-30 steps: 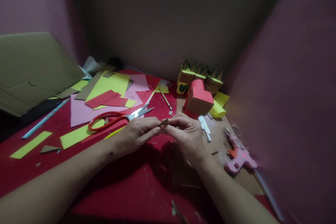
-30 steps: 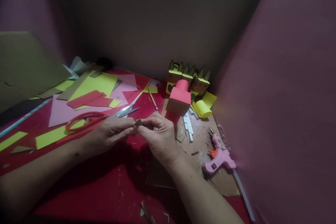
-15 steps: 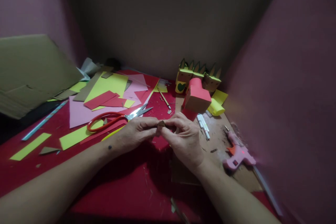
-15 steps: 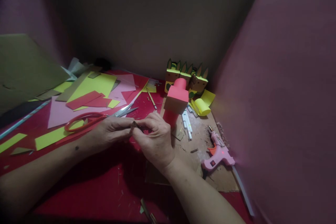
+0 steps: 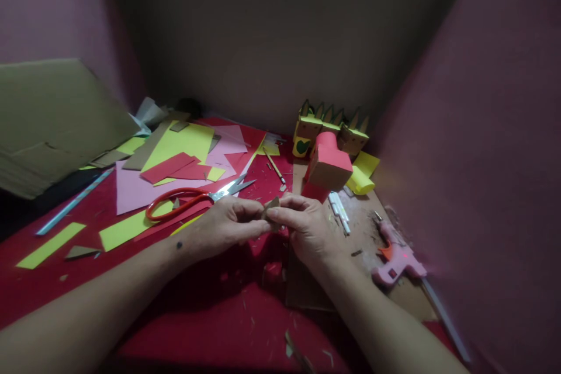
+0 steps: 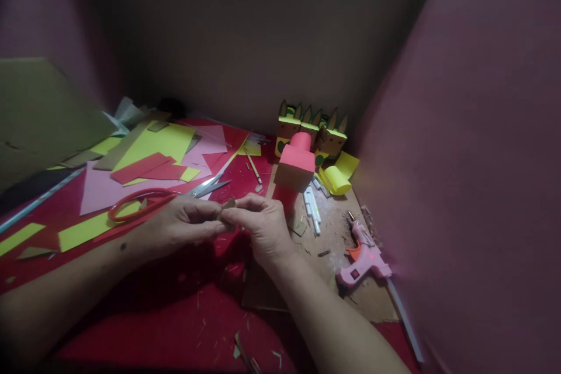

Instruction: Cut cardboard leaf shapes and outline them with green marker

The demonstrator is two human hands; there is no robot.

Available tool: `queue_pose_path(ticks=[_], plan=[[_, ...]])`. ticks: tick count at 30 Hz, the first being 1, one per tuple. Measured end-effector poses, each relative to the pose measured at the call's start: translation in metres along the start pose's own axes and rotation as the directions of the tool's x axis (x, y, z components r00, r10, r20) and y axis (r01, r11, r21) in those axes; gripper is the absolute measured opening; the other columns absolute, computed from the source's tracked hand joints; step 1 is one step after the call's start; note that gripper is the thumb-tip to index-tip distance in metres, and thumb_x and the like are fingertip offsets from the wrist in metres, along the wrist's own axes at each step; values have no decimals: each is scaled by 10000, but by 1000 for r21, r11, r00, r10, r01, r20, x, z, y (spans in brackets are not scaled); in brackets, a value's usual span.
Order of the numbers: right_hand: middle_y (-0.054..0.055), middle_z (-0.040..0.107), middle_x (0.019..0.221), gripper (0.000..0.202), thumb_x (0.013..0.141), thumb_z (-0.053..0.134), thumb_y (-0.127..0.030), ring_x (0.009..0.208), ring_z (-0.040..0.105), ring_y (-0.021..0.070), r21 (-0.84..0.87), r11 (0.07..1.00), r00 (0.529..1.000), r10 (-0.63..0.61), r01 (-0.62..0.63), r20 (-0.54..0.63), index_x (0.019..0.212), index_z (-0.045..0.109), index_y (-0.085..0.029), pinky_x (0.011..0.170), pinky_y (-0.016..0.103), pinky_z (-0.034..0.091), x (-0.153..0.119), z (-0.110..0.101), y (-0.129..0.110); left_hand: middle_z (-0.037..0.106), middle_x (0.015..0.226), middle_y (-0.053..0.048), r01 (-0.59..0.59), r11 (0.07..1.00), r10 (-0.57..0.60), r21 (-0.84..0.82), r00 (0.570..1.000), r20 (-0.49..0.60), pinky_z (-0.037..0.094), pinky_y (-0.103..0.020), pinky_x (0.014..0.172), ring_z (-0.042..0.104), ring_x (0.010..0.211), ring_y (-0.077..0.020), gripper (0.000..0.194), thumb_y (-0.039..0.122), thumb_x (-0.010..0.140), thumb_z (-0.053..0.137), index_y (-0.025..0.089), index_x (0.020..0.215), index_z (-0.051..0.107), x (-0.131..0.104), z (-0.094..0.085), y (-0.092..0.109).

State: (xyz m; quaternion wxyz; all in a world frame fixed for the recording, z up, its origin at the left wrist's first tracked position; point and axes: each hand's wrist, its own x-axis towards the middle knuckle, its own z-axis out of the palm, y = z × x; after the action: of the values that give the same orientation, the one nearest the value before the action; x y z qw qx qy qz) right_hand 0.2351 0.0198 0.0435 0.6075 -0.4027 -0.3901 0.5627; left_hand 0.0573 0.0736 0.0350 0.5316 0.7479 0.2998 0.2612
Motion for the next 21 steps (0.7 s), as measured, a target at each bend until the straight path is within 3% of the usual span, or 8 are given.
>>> queue_pose_path(ticks=[7,12,18,21], plan=[[-17,713,571,167,502,945,-203,556,561,126,116,989,996,82,-86,38,539,785,-229,624,287,451,3,-2,1,513,642,53,-31,999,31,-11,999,-16,339,-250,553,441,610,-112,360,519,853,747,175,749,732,-2,1,4],[-18,716,602,151,512,939,-224,584,578,127,151,981,991,110,-121,79,576,801,-228,647,283,475,4,-3,0,572,644,55,-114,993,115,-33,993,38,382,-243,566,484,614,-114,287,425,820,801,197,693,680,-4,-2,12],[-4,758,635,165,523,962,-239,598,632,141,186,976,989,93,-113,113,614,826,-223,686,292,553,5,-5,2,532,634,75,-207,977,206,58,978,16,389,-247,570,457,593,-109,336,417,869,786,209,673,610,-8,-2,15],[-4,785,658,187,523,985,-240,616,667,135,221,971,992,72,-94,105,643,844,-215,695,268,571,6,-6,4,539,644,78,-283,946,295,160,954,-55,383,-243,581,460,603,-108,303,395,916,757,211,708,632,-10,1,9]])
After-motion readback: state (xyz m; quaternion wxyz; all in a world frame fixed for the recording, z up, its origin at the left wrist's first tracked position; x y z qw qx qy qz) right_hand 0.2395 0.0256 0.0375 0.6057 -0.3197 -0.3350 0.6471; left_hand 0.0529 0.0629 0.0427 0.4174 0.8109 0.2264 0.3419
